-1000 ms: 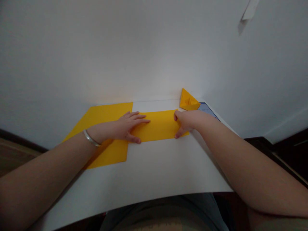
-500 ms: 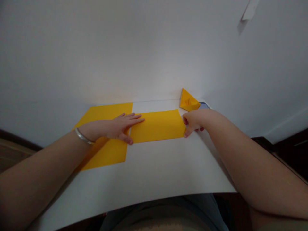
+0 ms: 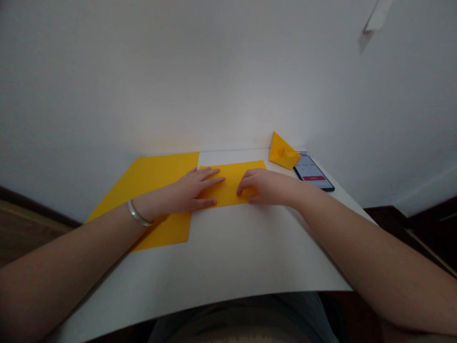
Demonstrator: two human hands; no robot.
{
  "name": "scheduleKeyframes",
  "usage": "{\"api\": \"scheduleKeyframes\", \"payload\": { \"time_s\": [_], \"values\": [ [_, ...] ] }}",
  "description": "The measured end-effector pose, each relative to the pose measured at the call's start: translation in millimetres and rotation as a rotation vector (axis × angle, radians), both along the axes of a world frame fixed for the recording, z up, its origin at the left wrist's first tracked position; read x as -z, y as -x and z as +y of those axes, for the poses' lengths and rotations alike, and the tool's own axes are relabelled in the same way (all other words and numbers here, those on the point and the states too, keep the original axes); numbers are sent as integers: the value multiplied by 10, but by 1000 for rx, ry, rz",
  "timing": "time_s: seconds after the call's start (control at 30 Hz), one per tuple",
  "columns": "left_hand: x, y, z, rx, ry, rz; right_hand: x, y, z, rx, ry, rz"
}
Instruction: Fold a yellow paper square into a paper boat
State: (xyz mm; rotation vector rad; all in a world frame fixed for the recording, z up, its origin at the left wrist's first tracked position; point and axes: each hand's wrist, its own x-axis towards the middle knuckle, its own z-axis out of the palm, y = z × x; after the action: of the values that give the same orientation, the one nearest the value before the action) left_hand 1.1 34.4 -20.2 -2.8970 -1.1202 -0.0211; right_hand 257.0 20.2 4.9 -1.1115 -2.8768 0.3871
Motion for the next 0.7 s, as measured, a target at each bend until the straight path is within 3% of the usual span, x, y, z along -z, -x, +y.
{"api": "scheduleKeyframes", "payload": {
  "time_s": [0.1,0.3,0.7],
  "values": [
    [-33,-41,-25,71,-55,-123,40,85,-88,-95,-36,101],
    [-123,-112,-119,300,-26,-245,135,96,-206,-35,-254,176],
    [-176,-136,-146,294,-106,-137,42,218,-240,-24,-366,0]
  ]
}}
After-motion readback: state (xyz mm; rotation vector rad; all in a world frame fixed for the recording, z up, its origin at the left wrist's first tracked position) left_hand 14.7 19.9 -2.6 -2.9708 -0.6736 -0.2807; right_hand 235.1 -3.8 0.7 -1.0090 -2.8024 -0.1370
